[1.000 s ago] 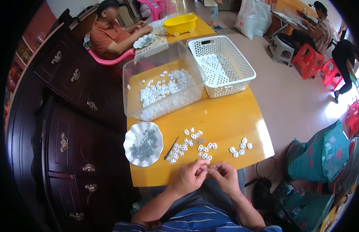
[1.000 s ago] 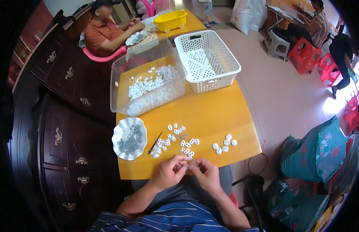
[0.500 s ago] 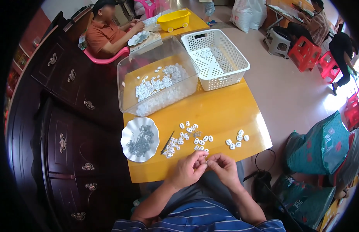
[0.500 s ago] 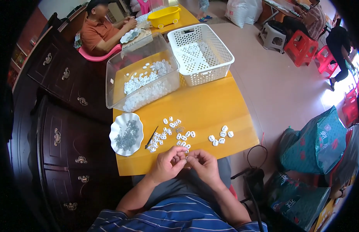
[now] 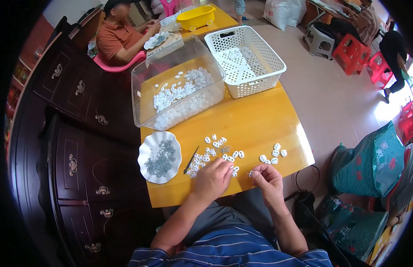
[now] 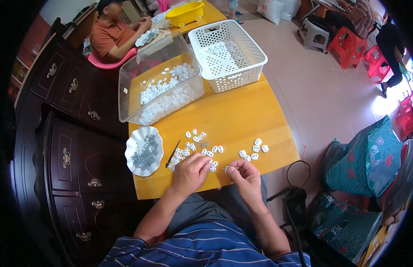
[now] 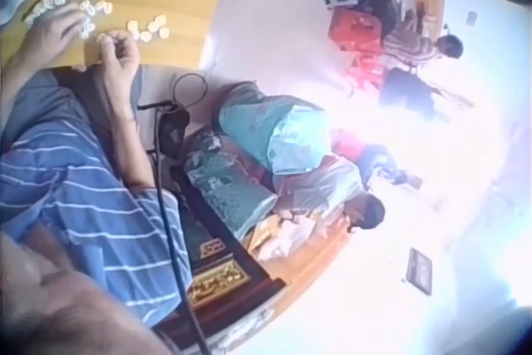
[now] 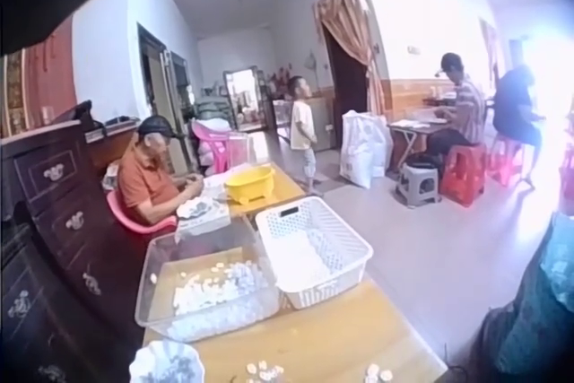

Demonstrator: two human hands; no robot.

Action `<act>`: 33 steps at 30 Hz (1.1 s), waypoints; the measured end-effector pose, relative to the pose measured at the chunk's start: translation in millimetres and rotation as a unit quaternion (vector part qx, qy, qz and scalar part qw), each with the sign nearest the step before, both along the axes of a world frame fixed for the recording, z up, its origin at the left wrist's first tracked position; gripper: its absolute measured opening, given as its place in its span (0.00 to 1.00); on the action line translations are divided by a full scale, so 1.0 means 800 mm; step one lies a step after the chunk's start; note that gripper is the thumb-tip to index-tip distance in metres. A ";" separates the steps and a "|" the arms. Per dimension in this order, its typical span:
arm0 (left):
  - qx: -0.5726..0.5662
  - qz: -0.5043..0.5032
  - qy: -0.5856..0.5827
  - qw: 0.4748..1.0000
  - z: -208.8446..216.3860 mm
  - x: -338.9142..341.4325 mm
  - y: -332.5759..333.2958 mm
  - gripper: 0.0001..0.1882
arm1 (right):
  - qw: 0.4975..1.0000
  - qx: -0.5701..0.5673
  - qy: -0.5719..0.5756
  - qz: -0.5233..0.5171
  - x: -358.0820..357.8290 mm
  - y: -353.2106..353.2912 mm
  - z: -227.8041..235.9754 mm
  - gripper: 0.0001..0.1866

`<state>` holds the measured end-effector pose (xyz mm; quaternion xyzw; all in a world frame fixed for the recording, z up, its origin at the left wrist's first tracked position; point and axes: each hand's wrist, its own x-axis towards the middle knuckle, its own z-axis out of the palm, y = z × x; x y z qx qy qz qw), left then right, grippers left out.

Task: Manually assembling small white plastic components by inserting tiny metal pins into them.

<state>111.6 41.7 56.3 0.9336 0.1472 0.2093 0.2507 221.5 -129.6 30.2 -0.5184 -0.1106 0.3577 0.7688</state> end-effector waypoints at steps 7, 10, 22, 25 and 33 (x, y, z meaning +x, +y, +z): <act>0.030 -0.002 0.035 0.999 -0.002 0.004 0.004 0.07 | 1.000 0.002 0.009 0.002 0.000 0.000 -0.003 0.05; 0.033 0.007 0.043 0.998 0.001 0.006 0.002 0.08 | 1.000 0.001 0.005 0.002 0.001 -0.001 -0.003 0.05; 0.008 0.011 0.072 0.997 -0.001 0.007 0.004 0.06 | 1.000 -0.004 -0.004 0.008 0.000 -0.001 -0.003 0.06; -0.001 0.010 0.075 0.997 -0.001 0.008 0.004 0.06 | 1.000 -0.004 0.001 0.009 -0.001 -0.001 -0.005 0.06; -0.045 -0.021 0.024 0.998 0.000 -0.003 -0.001 0.06 | 1.000 0.004 0.001 0.005 -0.002 -0.001 -0.004 0.06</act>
